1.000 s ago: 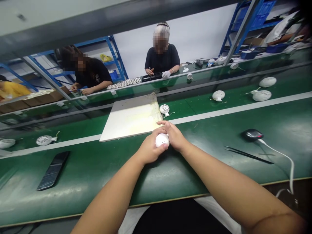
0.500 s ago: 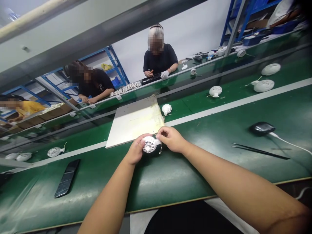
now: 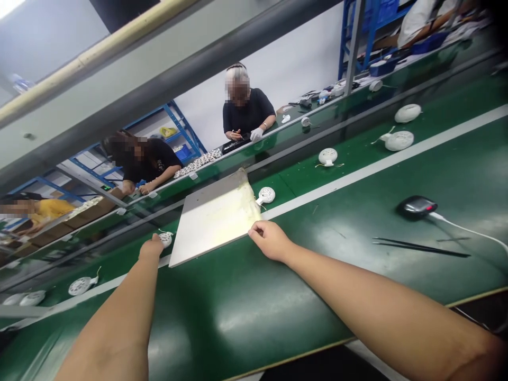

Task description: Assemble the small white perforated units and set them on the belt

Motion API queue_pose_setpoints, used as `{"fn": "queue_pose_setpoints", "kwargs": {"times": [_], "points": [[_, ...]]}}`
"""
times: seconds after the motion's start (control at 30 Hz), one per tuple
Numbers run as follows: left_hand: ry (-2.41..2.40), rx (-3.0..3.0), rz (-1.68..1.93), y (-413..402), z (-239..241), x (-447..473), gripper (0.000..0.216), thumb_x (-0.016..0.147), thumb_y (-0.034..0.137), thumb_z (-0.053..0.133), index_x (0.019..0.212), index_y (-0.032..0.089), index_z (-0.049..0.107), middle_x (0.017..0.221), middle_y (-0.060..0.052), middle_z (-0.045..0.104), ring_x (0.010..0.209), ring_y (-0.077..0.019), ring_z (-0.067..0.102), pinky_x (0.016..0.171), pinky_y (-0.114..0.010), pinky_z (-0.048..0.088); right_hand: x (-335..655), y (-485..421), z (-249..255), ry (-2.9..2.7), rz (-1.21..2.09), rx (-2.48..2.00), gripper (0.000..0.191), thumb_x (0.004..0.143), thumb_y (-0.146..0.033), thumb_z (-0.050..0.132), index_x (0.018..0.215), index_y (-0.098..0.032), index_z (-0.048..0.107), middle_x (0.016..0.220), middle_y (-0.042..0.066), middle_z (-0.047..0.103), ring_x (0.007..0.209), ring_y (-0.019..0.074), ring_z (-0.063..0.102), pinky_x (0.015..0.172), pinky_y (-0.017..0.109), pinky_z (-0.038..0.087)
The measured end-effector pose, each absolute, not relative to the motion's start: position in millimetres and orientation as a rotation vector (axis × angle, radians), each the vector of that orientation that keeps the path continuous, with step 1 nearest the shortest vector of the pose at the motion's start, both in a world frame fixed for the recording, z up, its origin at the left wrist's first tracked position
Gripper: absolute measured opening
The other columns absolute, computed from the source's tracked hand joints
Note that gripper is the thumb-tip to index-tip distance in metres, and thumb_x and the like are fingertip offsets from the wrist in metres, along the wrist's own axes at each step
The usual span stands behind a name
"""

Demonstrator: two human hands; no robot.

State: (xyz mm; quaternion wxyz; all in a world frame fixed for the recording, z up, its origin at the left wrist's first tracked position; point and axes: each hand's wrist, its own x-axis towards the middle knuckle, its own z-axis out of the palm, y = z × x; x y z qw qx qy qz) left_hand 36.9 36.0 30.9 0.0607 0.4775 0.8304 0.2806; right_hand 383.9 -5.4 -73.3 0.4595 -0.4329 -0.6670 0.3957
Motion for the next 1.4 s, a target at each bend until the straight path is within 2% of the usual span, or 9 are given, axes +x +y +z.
{"fn": "queue_pose_setpoints", "kwargs": {"times": [0.13, 0.27, 0.33, 0.5, 0.73, 0.87, 1.03, 1.2, 1.4], "points": [[2.486, 1.796, 0.807, 76, 19, 96, 0.040, 0.090, 0.033, 0.050, 0.116, 0.004, 0.062, 0.128, -0.026, 0.061, 0.135, -0.0414, 0.042, 0.113, -0.055, 0.027, 384, 2, -77, -1.468, 0.997, -1.094, 0.018, 0.088, -0.031, 0.052, 0.079, -0.019, 0.061, 0.073, 0.000, 0.063, 0.065, 0.0147, 0.054, 0.062, 0.027, 0.039], [2.016, 2.263, 0.687, 117, -8, 208, 0.046, 0.087, 0.041, 0.061, 0.127, 0.018, 0.063, 0.140, -0.010, 0.059, 0.136, -0.0287, 0.045, 0.118, -0.037, 0.028, 387, 12, -84, -1.310, 0.973, -1.156, 0.017, 0.088, -0.034, 0.052, 0.088, -0.020, 0.062, 0.071, -0.002, 0.060, 0.062, 0.0149, 0.052, 0.061, 0.027, 0.040], [1.721, 2.466, 0.553, 127, -21, 259, 0.056, 0.084, 0.041, 0.065, 0.134, 0.016, 0.059, 0.145, -0.014, 0.054, 0.141, -0.0330, 0.039, 0.120, -0.043, 0.025, 391, 17, -87, -1.237, 0.938, -1.171, 0.019, 0.088, -0.035, 0.051, 0.093, -0.020, 0.062, 0.070, -0.002, 0.058, 0.062, 0.0154, 0.052, 0.062, 0.028, 0.040], [1.636, 2.319, 0.524, 134, -27, 307, 0.060, 0.074, 0.029, 0.076, 0.130, 0.011, 0.061, 0.127, -0.022, 0.065, 0.123, -0.0401, 0.057, 0.108, -0.051, 0.038, 407, 27, -90, -1.038, 0.848, -1.196, 0.025, 0.088, -0.036, 0.050, 0.103, -0.019, 0.060, 0.081, 0.001, 0.061, 0.069, 0.0168, 0.056, 0.070, 0.031, 0.045], [1.333, 1.944, 1.026, 52, -28, 263, 0.049, 0.099, 0.043, 0.044, 0.140, 0.014, 0.042, 0.132, -0.016, 0.062, 0.114, -0.0232, 0.064, 0.096, -0.036, 0.050, 403, 26, -80, -0.981, 1.133, -0.881, 0.052, 0.083, -0.044, 0.064, 0.127, -0.020, 0.050, 0.123, 0.011, 0.062, 0.105, 0.0207, 0.063, 0.091, 0.036, 0.052], [1.151, 1.557, 1.300, -15, -45, 238, 0.053, 0.094, 0.057, 0.052, 0.130, 0.017, 0.054, 0.132, -0.016, 0.062, 0.115, -0.0264, 0.063, 0.099, -0.042, 0.049, 390, 8, -75, -1.202, 1.371, -0.662, 0.050, 0.077, -0.038, 0.075, 0.121, -0.020, 0.057, 0.118, 0.010, 0.067, 0.108, 0.0223, 0.065, 0.096, 0.038, 0.051], [1.014, 1.601, 1.510, -48, -40, 219, 0.053, 0.098, 0.059, 0.042, 0.125, 0.018, 0.064, 0.142, -0.015, 0.057, 0.134, -0.0287, 0.051, 0.110, -0.046, 0.042, 384, -16, -74, -1.345, 1.628, -0.483, 0.053, 0.074, -0.034, 0.079, 0.118, -0.022, 0.052, 0.100, 0.004, 0.069, 0.092, 0.0196, 0.067, 0.083, 0.035, 0.054], [0.904, 1.571, 1.533, -55, -35, 226, 0.040, 0.099, 0.046, 0.048, 0.088, 0.016, 0.074, 0.100, -0.012, 0.075, 0.109, -0.0270, 0.067, 0.103, -0.045, 0.048, 384, -25, -72, -1.451, 1.528, -0.526, 0.044, 0.083, -0.047, 0.072, 0.113, -0.023, 0.049, 0.098, 0.004, 0.066, 0.088, 0.0189, 0.065, 0.077, 0.033, 0.053], [0.984, 1.609, 1.435, -63, -47, 239, 0.041, 0.100, 0.045, 0.045, 0.090, 0.016, 0.073, 0.099, -0.012, 0.073, 0.097, -0.0239, 0.068, 0.092, -0.039, 0.051, 370, -32, -68, -1.138, 1.320, -0.708, 0.048, 0.095, -0.065, 0.040, 0.116, -0.024, 0.051, 0.112, 0.008, 0.062, 0.091, 0.0188, 0.063, 0.085, 0.036, 0.054]]}}
